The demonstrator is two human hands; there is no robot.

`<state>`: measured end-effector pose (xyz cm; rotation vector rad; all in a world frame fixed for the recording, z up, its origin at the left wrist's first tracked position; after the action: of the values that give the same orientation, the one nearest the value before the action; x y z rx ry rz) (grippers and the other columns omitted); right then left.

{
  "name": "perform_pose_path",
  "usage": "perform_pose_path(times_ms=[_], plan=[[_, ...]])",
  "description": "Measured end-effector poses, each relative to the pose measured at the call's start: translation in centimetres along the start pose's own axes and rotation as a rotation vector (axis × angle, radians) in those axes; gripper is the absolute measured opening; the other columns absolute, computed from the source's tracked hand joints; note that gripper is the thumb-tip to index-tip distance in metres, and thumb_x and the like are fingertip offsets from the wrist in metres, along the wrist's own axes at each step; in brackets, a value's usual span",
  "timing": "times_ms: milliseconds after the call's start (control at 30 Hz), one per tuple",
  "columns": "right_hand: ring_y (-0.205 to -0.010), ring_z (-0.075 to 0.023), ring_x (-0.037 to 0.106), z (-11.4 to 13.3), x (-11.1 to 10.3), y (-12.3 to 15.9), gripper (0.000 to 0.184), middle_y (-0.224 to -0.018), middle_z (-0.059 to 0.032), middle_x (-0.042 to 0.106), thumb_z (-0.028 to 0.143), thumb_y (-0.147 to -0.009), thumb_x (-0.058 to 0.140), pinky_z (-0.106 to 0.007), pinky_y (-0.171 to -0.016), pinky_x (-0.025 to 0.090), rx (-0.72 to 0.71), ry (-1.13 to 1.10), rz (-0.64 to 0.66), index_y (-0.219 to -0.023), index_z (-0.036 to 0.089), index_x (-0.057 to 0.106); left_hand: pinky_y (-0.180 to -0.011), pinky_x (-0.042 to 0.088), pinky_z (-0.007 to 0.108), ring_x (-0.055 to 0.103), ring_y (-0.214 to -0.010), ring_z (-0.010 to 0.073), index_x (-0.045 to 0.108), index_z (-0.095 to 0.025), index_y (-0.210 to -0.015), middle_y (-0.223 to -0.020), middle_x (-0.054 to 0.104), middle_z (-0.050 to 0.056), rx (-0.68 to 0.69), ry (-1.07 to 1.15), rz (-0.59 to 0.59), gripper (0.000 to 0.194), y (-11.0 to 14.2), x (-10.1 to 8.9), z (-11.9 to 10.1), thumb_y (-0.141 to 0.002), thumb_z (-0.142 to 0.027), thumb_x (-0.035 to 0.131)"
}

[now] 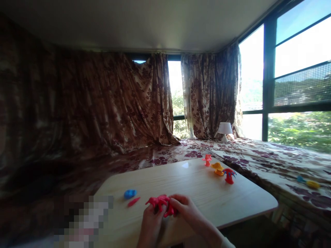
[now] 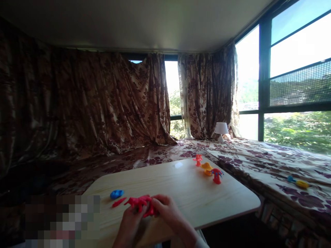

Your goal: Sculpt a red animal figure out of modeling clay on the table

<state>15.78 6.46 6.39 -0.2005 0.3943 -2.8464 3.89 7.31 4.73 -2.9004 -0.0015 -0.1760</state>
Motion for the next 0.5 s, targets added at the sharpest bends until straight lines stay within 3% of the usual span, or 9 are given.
perform_pose_path(times_ms=[233, 367, 500], plan=[[-0.058, -0.0109, 0.054, -0.5, -2.6, -0.1, 0.037, -0.067, -0.0004, 0.063, 0.049, -0.068, 0.067, -0.025, -0.063, 0.047, -0.018, -0.236, -0.21, -0.085, 0.017, 0.069, -0.067, 0.051, 0.029, 0.064, -0.07, 0.0186, 0.07, -0.017, -0.089, -0.085, 0.071, 0.006, -0.003, 0.097, -0.063, 0.046, -0.2, -0.7, 1.0, -0.053, -0.046, 0.075], [-0.063, -0.0137, 0.057, -0.2, -3.1, -0.1, 0.036, -0.07, -0.0021, 0.064, 0.049, -0.069, 0.067, -0.026, -0.063, 0.048, -0.086, -0.196, -0.238, -0.086, 0.017, 0.069, -0.069, 0.052, 0.032, 0.062, -0.081, 0.0217, 0.069, -0.017, -0.091, -0.089, 0.069, 0.007, 0.0, 0.179, -0.158, 0.048, -0.2, -2.1, 1.3, -0.06, -0.055, 0.067], [-0.066, -0.0161, 0.06, -0.3, -3.0, -0.2, 0.039, -0.072, -0.0034, 0.065, 0.051, -0.068, 0.067, -0.028, -0.062, 0.049, -0.095, -0.154, -0.233, -0.085, 0.016, 0.069, -0.081, 0.047, 0.034, 0.058, -0.098, 0.0244, 0.065, -0.019, -0.1, -0.105, 0.065, 0.008, 0.066, -0.01, -0.24, 0.048, -1.0, -4.2, -1.7, -0.069, -0.054, 0.058]])
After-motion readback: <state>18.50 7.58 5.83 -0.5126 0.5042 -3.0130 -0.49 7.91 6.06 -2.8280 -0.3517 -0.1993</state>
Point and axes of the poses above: each hand's wrist, its own y-axis away from the middle knuckle, its own x-axis out of the palm, z = x × y, the point moved 9 cm from there along -y, towards the middle knuckle
